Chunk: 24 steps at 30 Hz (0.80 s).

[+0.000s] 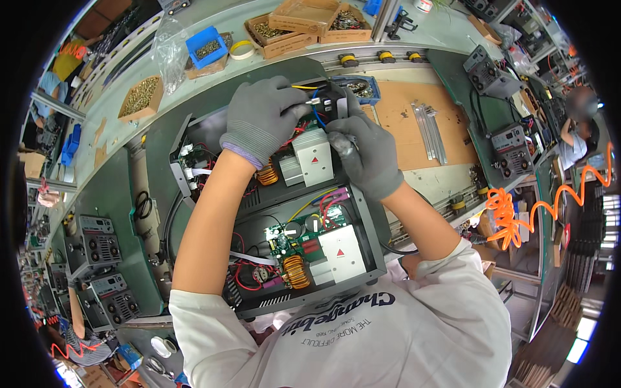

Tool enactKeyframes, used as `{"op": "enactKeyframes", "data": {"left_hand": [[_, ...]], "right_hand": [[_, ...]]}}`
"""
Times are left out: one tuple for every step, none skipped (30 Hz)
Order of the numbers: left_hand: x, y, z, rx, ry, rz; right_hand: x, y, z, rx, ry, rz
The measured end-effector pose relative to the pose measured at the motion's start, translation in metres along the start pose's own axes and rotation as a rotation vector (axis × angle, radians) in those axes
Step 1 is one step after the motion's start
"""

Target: Assembling internal components, wiring, and housing of an electronic power inverter at a factory workstation.

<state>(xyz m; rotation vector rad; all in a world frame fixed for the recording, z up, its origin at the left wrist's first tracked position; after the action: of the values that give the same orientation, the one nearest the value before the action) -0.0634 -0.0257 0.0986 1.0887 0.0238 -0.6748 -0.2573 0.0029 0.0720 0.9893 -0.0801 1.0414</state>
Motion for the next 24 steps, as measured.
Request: {"op": "enactKeyframes", "data": {"left_hand": [[-0.001,-0.001,0.0,-0.005,0.005,-0.004],[-0.002,-0.002,0.0,-0.003,-0.013,0.025],[-0.003,-0.002,0.001,-0.001,-0.033,0.054],[-0.003,-0.002,0.0,-0.003,-0.033,0.051],[-0.003,-0.002,0.0,-0.006,-0.039,0.049],[-0.004,-0.002,0.0,-0.009,-0.047,0.046],[-0.004,-0.001,0.0,-0.009,-0.05,0.043],[-0.005,0.0,0.0,0.003,-0.043,0.057],[-0.006,0.0,0.001,0.016,-0.036,0.071],[-0.007,0.0,0.001,0.016,-0.038,0.069],[-0.009,-0.001,0.001,0.016,-0.058,0.088],[-0.011,-0.001,0.001,0.016,-0.079,0.107],[-0.011,-0.002,0.0,0.017,-0.082,0.106],[-0.012,-0.003,0.0,0.006,-0.082,0.095],[-0.012,-0.004,0.0,-0.005,-0.082,0.085],[-0.012,-0.005,0.0,-0.003,-0.085,0.084],[-0.013,-0.005,0.001,-0.017,-0.099,0.085],[-0.014,-0.006,0.002,-0.031,-0.112,0.086],[-0.014,-0.007,0.002,-0.029,-0.113,0.086],[-0.014,-0.009,0.003,-0.027,-0.105,0.074],[-0.013,-0.011,0.004,-0.026,-0.097,0.063],[-0.013,-0.013,0.005,-0.025,-0.098,0.061],[-0.014,-0.014,0.007,-0.043,-0.116,0.045],[-0.015,-0.014,0.008,-0.061,-0.133,0.031]], "right_hand": [[0.0,-0.001,0.001,-0.057,0.05,-0.02],[0.002,-0.001,0.001,-0.052,0.054,-0.023],[0.003,0.001,0.001,-0.022,0.005,-0.01],[0.004,0.002,0.0,0.008,-0.046,0.002],[0.005,0.003,0.0,0.009,-0.046,-0.002],[0.005,0.003,0.0,0.025,-0.063,0.011],[0.005,0.003,0.0,0.04,-0.082,0.024],[0.005,0.002,0.0,0.037,-0.084,0.019],[0.005,0.002,0.001,0.012,-0.05,0.031],[0.005,0.001,0.001,-0.011,-0.014,0.047],[0.003,0.001,0.0,-0.012,-0.015,0.044],[0.002,0.001,0.0,-0.008,-0.018,0.029],[0.001,0.001,0.0,-0.004,-0.02,0.015],[0.0,0.001,0.0,-0.006,-0.022,0.014],[0.001,0.001,0.0,-0.024,-0.005,0.005],[0.002,0.002,0.0,-0.042,0.012,-0.004],[0.002,0.002,-0.001,-0.045,0.009,-0.005],[0.001,0.001,-0.002,-0.032,-0.008,0.021],[0.0,0.0,-0.002,-0.018,-0.025,0.047],[0.001,0.0,-0.002,-0.019,-0.027,0.047],[0.002,0.0,0.0,-0.008,-0.027,0.052],[0.002,0.0,0.0,0.005,-0.026,0.055],[0.003,0.001,0.0,0.004,-0.028,0.053],[0.004,0.0,-0.001,0.015,-0.038,0.031]]}}
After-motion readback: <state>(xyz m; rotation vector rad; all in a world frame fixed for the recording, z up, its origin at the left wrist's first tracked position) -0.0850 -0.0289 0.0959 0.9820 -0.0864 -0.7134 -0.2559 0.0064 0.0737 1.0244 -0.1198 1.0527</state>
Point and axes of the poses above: each hand's wrist, its own z-axis towards the middle knuckle, its own y-axis out of the back of the hand, x = y × z, the point moved 4 cm from there along z, towards the middle knuckle, and after that the axes turned 6 degrees about -z, right-handed, at the moved point
